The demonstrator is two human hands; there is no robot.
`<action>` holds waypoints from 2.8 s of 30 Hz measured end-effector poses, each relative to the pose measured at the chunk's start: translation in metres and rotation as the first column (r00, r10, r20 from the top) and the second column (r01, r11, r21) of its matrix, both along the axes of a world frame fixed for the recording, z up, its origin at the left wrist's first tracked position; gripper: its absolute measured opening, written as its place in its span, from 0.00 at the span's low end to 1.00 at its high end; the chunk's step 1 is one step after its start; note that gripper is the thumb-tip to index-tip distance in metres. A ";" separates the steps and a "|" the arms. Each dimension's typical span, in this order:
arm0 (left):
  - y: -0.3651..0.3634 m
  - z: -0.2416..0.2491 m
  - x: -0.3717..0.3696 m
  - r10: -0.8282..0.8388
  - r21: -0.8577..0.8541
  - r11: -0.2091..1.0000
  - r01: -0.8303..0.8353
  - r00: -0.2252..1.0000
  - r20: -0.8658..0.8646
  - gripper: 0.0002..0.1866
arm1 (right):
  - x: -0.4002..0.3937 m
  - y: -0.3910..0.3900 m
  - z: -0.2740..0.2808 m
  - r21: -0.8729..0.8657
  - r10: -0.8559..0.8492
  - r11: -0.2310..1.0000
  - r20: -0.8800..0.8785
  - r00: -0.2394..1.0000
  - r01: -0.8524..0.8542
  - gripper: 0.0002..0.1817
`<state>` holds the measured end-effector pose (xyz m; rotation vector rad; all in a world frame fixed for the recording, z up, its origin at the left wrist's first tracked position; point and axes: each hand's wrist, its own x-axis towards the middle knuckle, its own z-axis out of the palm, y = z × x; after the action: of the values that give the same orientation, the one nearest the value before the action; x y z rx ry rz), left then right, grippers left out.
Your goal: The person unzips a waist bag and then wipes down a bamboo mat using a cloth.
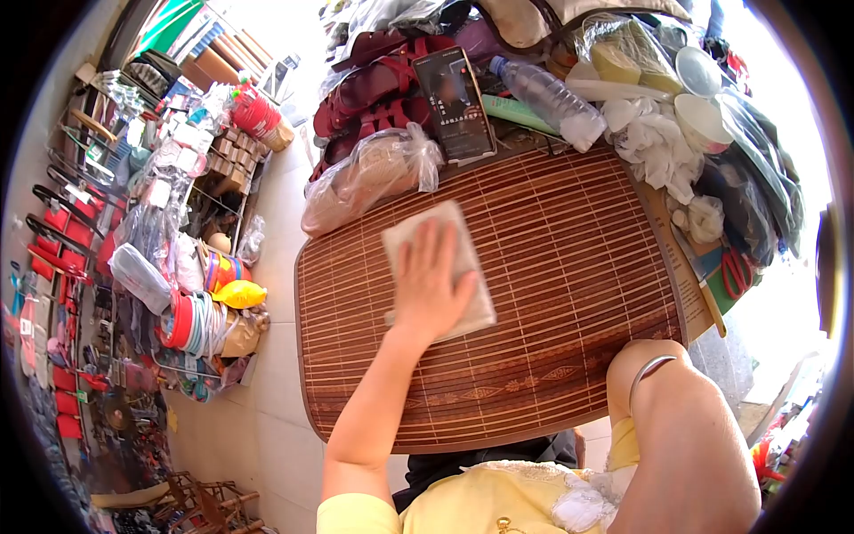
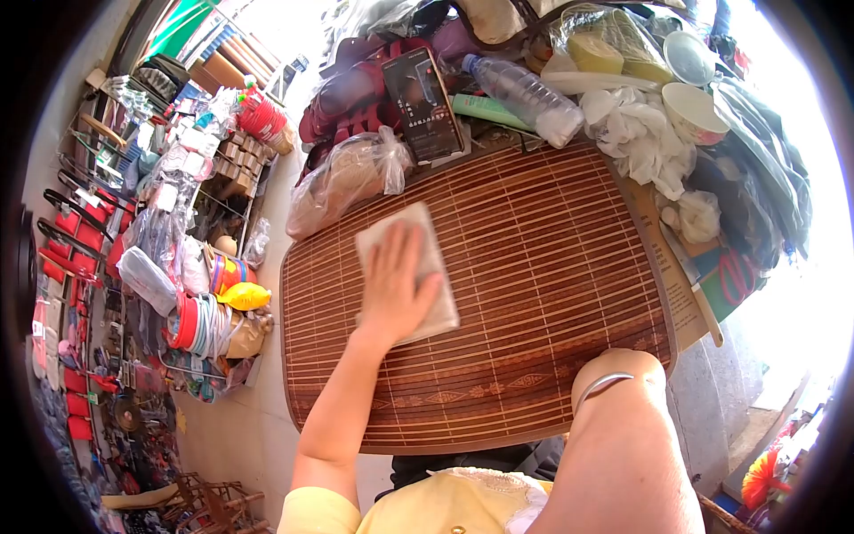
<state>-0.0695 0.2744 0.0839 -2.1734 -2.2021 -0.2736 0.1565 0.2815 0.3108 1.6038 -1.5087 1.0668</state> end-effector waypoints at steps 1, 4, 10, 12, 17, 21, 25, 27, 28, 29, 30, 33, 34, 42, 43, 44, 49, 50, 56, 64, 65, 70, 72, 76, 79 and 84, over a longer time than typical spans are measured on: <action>-0.011 -0.003 -0.013 0.080 0.006 0.997 -0.080 0.997 -0.018 0.39 | -0.003 0.004 0.003 0.001 -0.002 1.000 -0.004 1.000 0.002 0.18; -0.052 -0.007 -0.044 0.174 0.032 0.984 -0.176 0.983 0.063 0.38 | -0.004 0.003 0.004 0.005 -0.007 1.000 -0.015 1.000 0.007 0.18; -0.121 0.000 -0.032 0.219 0.000 0.975 -0.220 0.970 0.107 0.38 | -0.003 0.003 0.004 0.011 -0.012 1.000 -0.031 0.999 0.013 0.19; -0.132 0.002 -0.017 0.183 -0.004 0.983 -0.184 0.978 0.096 0.39 | -0.003 0.003 0.004 0.012 -0.013 1.000 -0.034 0.999 0.013 0.19; -0.130 0.003 0.026 -0.023 0.003 1.000 0.023 0.998 0.059 0.43 | 0.004 -0.001 -0.002 0.016 -0.009 1.000 -0.030 1.000 0.009 0.19; -0.102 0.008 0.059 -0.219 -0.007 0.975 0.220 0.972 0.087 0.44 | 0.013 -0.010 -0.009 0.017 0.000 1.000 -0.026 1.000 0.001 0.19; -0.065 0.004 0.089 -0.375 0.063 0.927 0.370 0.920 0.115 0.42 | 0.028 -0.022 -0.019 0.020 0.005 1.000 -0.026 1.000 -0.004 0.19; -0.044 0.000 0.100 -0.447 0.111 0.894 0.434 0.884 0.140 0.42 | 0.023 -0.017 -0.016 0.019 0.007 1.000 -0.025 1.000 -0.007 0.19; -0.034 -0.001 0.103 -0.468 0.138 0.882 0.451 0.873 0.140 0.41 | 0.009 -0.012 -0.008 0.018 0.011 1.000 -0.024 1.000 -0.011 0.19; -0.023 -0.003 0.104 -0.478 0.157 0.876 0.457 0.866 0.145 0.40 | 0.005 -0.012 -0.006 0.016 0.016 1.000 -0.024 1.000 -0.016 0.19; -0.012 -0.004 0.104 -0.461 0.156 0.884 0.440 0.875 0.145 0.40 | 0.017 -0.018 -0.013 0.016 0.020 1.000 -0.024 1.000 -0.020 0.19; 0.016 -0.010 0.090 -0.381 0.151 0.918 0.366 0.920 0.090 0.39 | 0.016 -0.021 -0.013 0.017 0.023 1.000 -0.022 0.999 -0.023 0.20; 0.020 -0.004 0.081 -0.330 0.089 0.942 0.322 0.940 0.086 0.38 | 0.014 -0.021 -0.013 0.017 0.019 1.000 -0.021 1.000 -0.019 0.20; -0.024 -0.005 -0.044 0.117 0.040 0.992 -0.119 0.992 0.039 0.37 | 0.008 -0.012 -0.008 0.026 -0.017 0.999 -0.049 0.999 0.018 0.20; -0.040 -0.007 -0.054 0.157 0.064 0.985 -0.161 0.985 0.068 0.38 | 0.010 -0.012 -0.008 0.027 -0.019 0.999 -0.050 0.999 0.020 0.20; -0.056 -0.007 -0.060 0.156 0.064 0.985 -0.160 0.985 0.068 0.38 | 0.010 -0.011 -0.008 0.028 -0.020 0.999 -0.051 0.999 0.021 0.20; -0.129 -0.001 -0.041 0.246 0.007 0.969 -0.249 0.962 0.122 0.40 | 0.005 0.000 -0.003 0.036 -0.030 0.999 -0.060 0.998 0.032 0.20; -0.138 0.001 -0.031 0.243 0.007 0.969 -0.246 0.963 0.120 0.40 | 0.001 0.003 0.000 0.037 -0.033 0.999 -0.062 0.998 0.036 0.20; -0.130 0.003 0.032 -0.037 -0.002 0.999 0.038 0.996 0.085 0.41 | 0.005 0.002 -0.002 0.044 -0.039 0.998 -0.077 0.996 0.042 0.21; -0.024 0.001 0.083 -0.469 0.107 0.883 0.458 0.871 0.147 0.40 | 0.016 -0.011 -0.012 0.045 -0.037 0.998 -0.070 0.997 0.040 0.21; -0.015 0.001 0.080 -0.468 0.108 0.883 0.456 0.871 0.150 0.40 | 0.018 -0.012 -0.014 0.045 -0.036 0.998 -0.068 0.997 0.039 0.21; -0.009 -0.002 0.039 -0.269 0.053 0.963 0.266 0.960 0.075 0.38 | 0.022 -0.012 -0.016 0.049 -0.034 0.998 -0.070 0.997 0.038 0.21; -0.026 0.002 0.012 -0.118 0.021 0.993 0.117 0.991 0.062 0.38 | 0.025 -0.013 -0.017 0.052 -0.035 0.998 -0.080 0.996 0.039 0.21; -0.083 0.003 -0.037 0.161 0.013 0.987 -0.162 0.983 0.093 0.36 | 0.006 0.000 -0.003 0.055 -0.031 0.998 -0.100 0.994 0.037 0.22; -0.127 -0.004 -0.068 0.312 0.010 0.949 -0.315 0.943 0.118 0.37 | 0.002 0.003 0.001 0.057 -0.032 0.998 -0.113 0.993 0.039 0.22; -0.162 -0.010 -0.078 0.438 0.035 0.894 -0.447 0.887 0.148 0.37 | 0.006 -0.003 -0.002 0.061 -0.029 0.997 -0.123 0.992 0.037 0.22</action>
<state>-0.1478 0.1121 0.0737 -1.5924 -2.6354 -0.4787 0.1624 0.2781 0.3083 1.6507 -1.4948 0.8946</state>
